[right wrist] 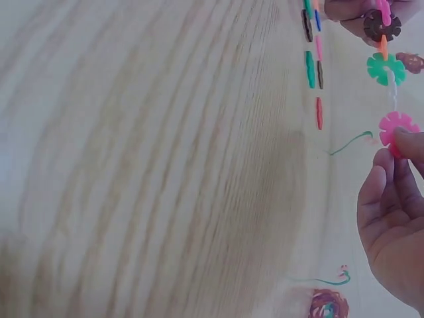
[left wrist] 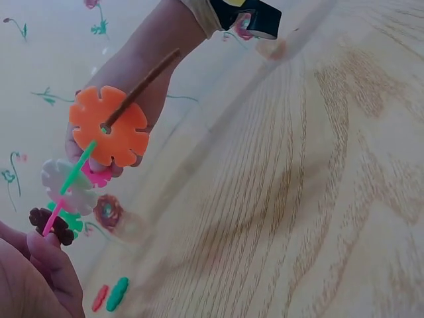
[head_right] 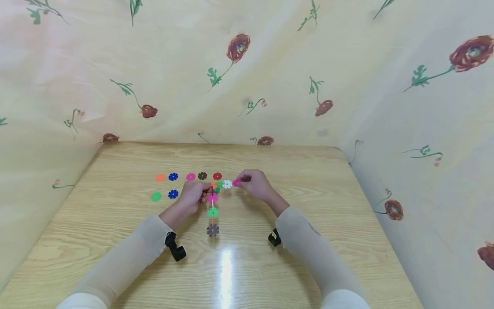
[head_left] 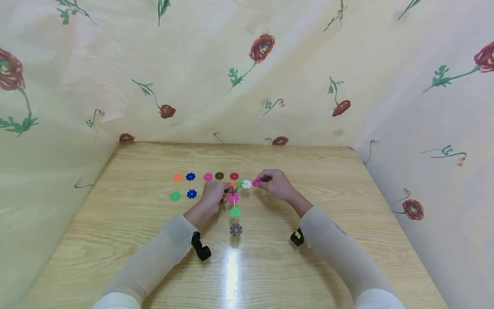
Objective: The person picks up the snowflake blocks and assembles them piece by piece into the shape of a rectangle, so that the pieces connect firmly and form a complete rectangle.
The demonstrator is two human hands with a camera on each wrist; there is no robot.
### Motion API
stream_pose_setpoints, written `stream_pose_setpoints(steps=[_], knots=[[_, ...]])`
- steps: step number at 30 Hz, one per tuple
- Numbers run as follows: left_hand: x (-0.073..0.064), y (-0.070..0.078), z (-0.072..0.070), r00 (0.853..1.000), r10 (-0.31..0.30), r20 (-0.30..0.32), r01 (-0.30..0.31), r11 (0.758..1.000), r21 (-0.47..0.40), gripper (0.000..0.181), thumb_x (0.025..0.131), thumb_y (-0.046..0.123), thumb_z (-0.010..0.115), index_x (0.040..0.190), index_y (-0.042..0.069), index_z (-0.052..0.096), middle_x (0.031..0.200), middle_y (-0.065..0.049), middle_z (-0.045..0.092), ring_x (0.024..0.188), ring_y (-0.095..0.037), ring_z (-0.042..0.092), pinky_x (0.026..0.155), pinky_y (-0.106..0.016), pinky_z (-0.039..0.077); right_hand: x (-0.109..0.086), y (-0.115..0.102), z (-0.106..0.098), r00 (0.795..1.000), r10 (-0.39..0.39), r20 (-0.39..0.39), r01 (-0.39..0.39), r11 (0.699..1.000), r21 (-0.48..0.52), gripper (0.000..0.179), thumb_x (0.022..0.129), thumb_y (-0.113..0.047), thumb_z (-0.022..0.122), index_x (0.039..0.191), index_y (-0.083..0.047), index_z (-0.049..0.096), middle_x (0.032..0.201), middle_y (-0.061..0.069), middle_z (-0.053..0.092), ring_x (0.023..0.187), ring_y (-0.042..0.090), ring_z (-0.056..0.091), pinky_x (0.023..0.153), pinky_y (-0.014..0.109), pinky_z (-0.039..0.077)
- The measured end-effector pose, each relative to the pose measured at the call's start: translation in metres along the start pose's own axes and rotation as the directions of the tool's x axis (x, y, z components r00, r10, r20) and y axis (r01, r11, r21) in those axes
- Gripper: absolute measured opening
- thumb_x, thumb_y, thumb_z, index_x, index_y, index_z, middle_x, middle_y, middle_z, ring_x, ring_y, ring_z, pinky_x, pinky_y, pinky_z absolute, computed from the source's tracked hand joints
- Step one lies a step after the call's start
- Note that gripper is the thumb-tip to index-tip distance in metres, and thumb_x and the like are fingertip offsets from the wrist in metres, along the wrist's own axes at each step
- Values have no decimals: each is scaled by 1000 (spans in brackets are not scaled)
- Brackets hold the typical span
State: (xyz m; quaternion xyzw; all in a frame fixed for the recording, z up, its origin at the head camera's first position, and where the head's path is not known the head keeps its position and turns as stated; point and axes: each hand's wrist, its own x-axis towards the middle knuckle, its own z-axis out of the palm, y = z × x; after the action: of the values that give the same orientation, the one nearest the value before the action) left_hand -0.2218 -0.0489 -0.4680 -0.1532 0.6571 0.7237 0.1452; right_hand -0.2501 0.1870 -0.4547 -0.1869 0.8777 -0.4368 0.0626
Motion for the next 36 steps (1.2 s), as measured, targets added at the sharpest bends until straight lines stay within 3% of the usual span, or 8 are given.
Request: stream_pose_setpoints(steps=[8,19,26,31,36], knots=[[-5,0,4,999,30,29,-31,999,28,16,96,6,61,91,-3,72,76,-6,65,51,-10,44,47,-20,38,-7,0,1,1000,4,4,-4,1000,20,6,92,-4,73,94,-8,76,90,2,71,85,22,65,74,33,56],[-8,2,10,998,44,54,-46,998,38,20,97,7,59,97,-10,70,74,-6,64,48,-9,43,47,-21,38,-12,3,-3,998,-51,-23,52,998,33,9,88,-3,77,91,-10,79,87,1,74,80,26,70,68,32,58],[-9,-1,15,999,9,33,-11,998,69,20,97,5,58,99,-11,70,73,-6,65,48,-8,45,49,-22,38,-14,4,-5,999,-36,-18,37,997,60,8,87,-1,78,91,-8,80,88,3,75,84,33,71,70,36,60],[-9,-3,17,1000,2,25,-3,998,70,20,97,4,57,100,-12,70,74,-6,66,49,-9,45,49,-21,38,-14,3,-6,999,-40,-16,41,998,57,8,87,0,77,90,-7,79,88,5,75,83,32,71,70,34,60],[-11,-4,18,998,22,59,-26,998,63,19,95,3,57,99,-12,69,76,-7,66,51,-10,46,48,-21,40,-14,5,-9,998,-52,-24,53,997,56,7,88,0,76,91,-6,79,88,5,75,82,27,70,71,35,59]])
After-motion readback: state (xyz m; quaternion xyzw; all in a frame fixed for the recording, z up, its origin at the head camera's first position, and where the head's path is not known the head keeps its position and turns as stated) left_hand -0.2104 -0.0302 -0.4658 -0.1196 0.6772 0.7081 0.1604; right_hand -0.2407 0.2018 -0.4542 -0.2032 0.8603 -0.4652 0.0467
